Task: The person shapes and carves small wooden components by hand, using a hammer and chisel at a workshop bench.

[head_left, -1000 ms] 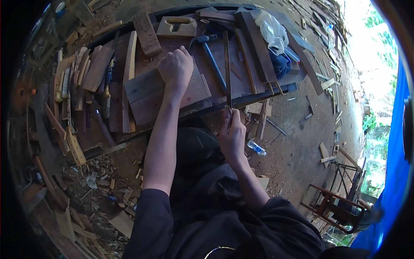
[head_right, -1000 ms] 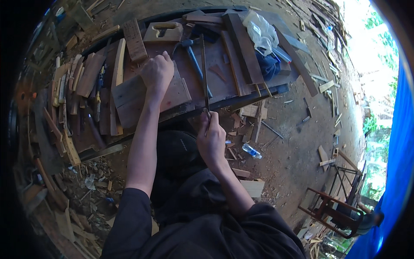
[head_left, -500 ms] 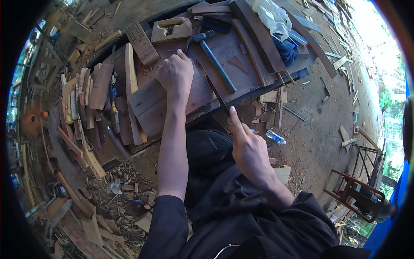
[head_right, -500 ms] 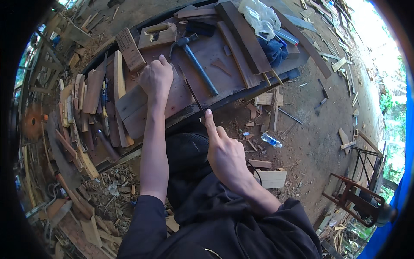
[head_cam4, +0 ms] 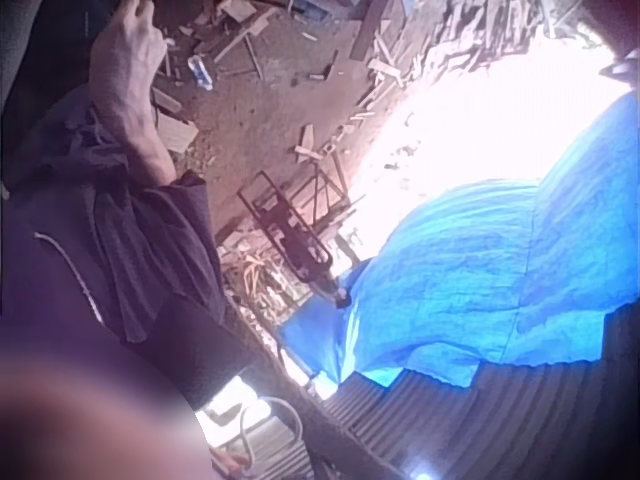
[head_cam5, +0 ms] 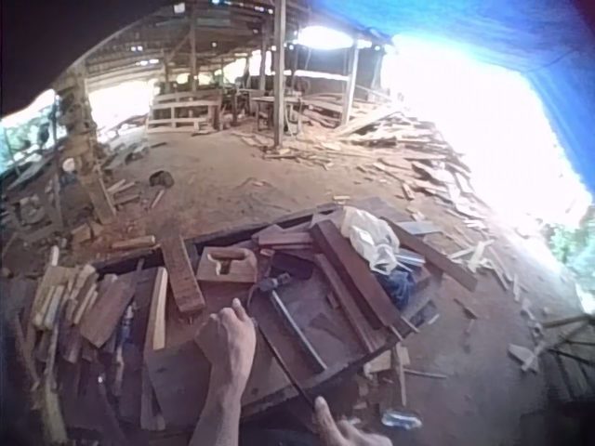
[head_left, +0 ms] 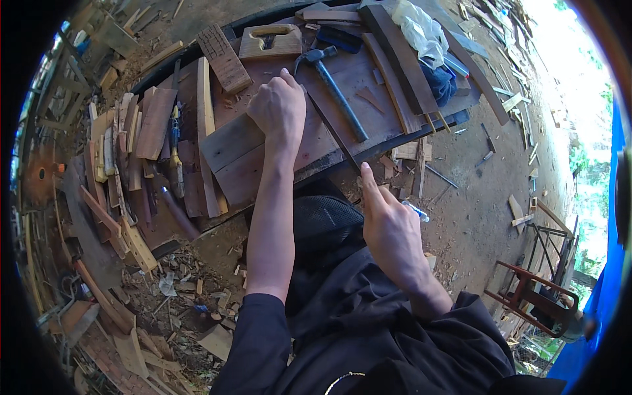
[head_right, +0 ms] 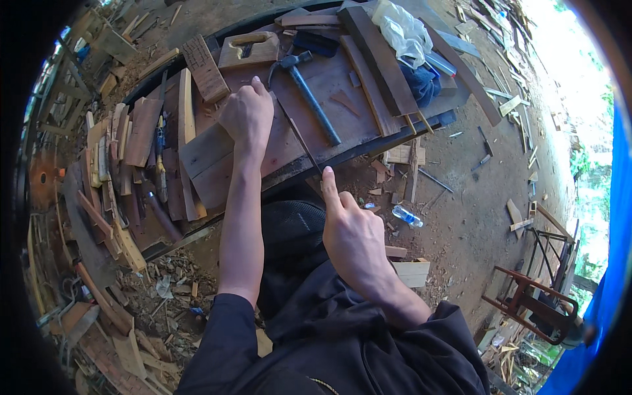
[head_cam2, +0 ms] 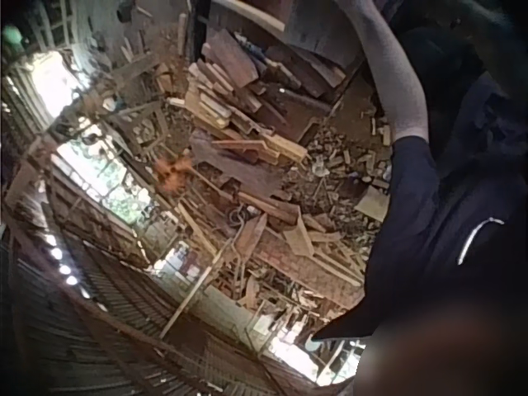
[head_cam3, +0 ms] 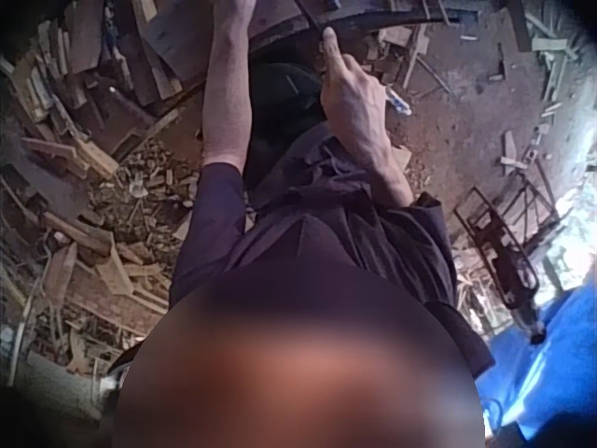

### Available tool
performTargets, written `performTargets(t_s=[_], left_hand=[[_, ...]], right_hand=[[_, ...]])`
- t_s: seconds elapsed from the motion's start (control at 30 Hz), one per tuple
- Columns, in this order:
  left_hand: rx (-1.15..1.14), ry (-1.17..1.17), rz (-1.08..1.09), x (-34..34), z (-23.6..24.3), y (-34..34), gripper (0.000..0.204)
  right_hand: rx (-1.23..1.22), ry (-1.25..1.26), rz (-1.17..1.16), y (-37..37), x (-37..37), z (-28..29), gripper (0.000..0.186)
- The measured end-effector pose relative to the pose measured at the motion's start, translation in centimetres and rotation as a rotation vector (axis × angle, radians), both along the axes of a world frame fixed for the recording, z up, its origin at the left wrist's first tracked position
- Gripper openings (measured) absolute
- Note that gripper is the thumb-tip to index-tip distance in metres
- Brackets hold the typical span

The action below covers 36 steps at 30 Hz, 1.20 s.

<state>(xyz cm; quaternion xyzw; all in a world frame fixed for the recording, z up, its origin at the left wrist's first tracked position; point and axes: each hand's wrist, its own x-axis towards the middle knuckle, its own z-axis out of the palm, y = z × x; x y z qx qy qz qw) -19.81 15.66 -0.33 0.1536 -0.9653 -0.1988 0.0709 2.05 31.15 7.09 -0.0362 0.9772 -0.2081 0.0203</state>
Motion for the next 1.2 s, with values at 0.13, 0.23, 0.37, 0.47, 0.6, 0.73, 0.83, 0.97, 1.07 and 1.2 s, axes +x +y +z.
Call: performTargets(t_s=[0.13,0.23,0.37,0.47,0.6,0.73,0.83,0.97,1.07,1.2], left_hand=[[-0.146,0.33,0.011,-0.5,1.7,0.9,0.049],[-0.188,0.533,-0.025,-0.5,2.5,0.9,0.047],[-0.174,0.751,-0.247,0.5,2.5,1.7,0.05],[-0.055,0.371,-0.504,2.9,6.0,1.2,0.047],[-0.153,-0.127,-0.943,0.6,10.1,-0.5,0.055],[-0.328,-0.306,-1.196,-3.3,11.5,-0.4,0.052],[-0.229,0.002,-1.347,-4.7,9.1,-0.4,0.045],[0.061,-0.069,-1.242,-4.5,7.9,-0.9,0.036],[0.197,-0.218,-1.248,-4.7,8.2,-0.5,0.028],[0.159,-0.169,-1.277,-4.9,7.6,-0.4,0.031]], right_hand=[[0.049,0.067,0.028,-0.3,-0.5,-0.5,0.067],[0.057,0.076,-0.003,-1.2,-1.7,-1.7,0.068],[-0.002,0.083,-0.118,-0.1,-2.1,-4.3,0.051],[-0.048,0.065,-0.131,0.9,-1.7,-4.8,0.027],[-0.07,-0.012,-0.132,1.6,-0.9,-5.3,0.017],[-0.13,-0.015,-0.105,1.9,-1.5,-4.9,0.014],[-0.158,-0.015,-0.092,2.6,-2.0,-4.6,0.012],[-0.083,-0.097,-0.073,1.9,-3.1,-3.0,0.013],[-0.107,-0.076,-0.11,1.0,-5.3,-3.6,0.011],[-0.104,0.008,-0.12,-0.5,-8.8,-5.9,0.012]])
